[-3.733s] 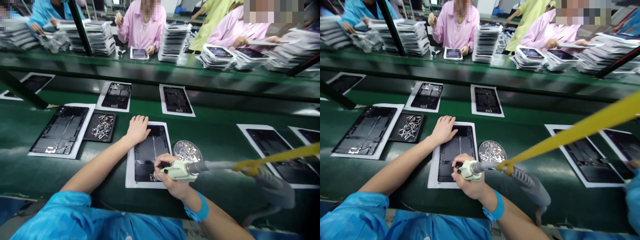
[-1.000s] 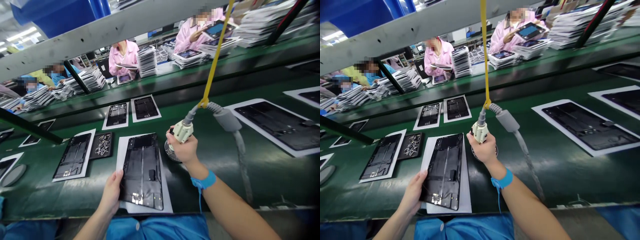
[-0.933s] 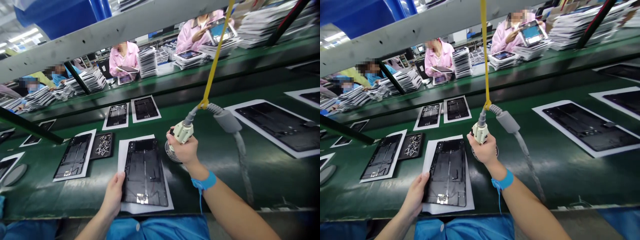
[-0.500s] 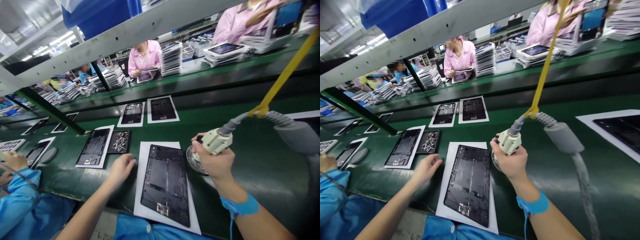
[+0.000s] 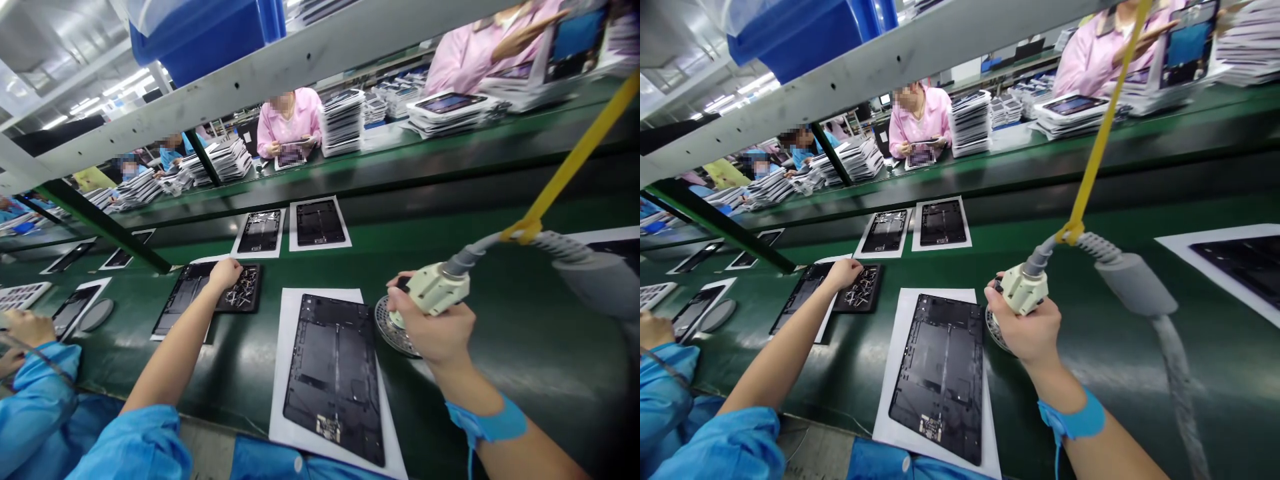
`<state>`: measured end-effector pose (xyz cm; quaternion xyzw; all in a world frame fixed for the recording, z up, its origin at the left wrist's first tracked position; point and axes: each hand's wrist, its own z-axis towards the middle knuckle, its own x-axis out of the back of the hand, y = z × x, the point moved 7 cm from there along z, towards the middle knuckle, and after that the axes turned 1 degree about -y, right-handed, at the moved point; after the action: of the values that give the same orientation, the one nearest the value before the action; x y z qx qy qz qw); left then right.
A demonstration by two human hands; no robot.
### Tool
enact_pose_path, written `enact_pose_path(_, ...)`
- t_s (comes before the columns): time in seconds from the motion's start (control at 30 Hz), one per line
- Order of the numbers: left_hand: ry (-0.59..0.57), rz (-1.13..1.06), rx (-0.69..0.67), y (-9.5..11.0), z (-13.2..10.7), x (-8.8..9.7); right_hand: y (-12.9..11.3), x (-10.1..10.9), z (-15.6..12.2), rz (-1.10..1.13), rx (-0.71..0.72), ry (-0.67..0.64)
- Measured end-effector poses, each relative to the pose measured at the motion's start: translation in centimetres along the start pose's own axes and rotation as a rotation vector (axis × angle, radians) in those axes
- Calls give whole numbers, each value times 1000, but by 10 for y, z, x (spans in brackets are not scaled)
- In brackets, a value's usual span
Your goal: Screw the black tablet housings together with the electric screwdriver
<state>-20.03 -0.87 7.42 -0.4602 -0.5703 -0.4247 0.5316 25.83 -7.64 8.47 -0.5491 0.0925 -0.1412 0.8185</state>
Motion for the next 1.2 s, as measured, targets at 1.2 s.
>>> enact_pose_path(1.2,-126,-1185,-351,135,-82,-53,9,1,1,15,-12,9)
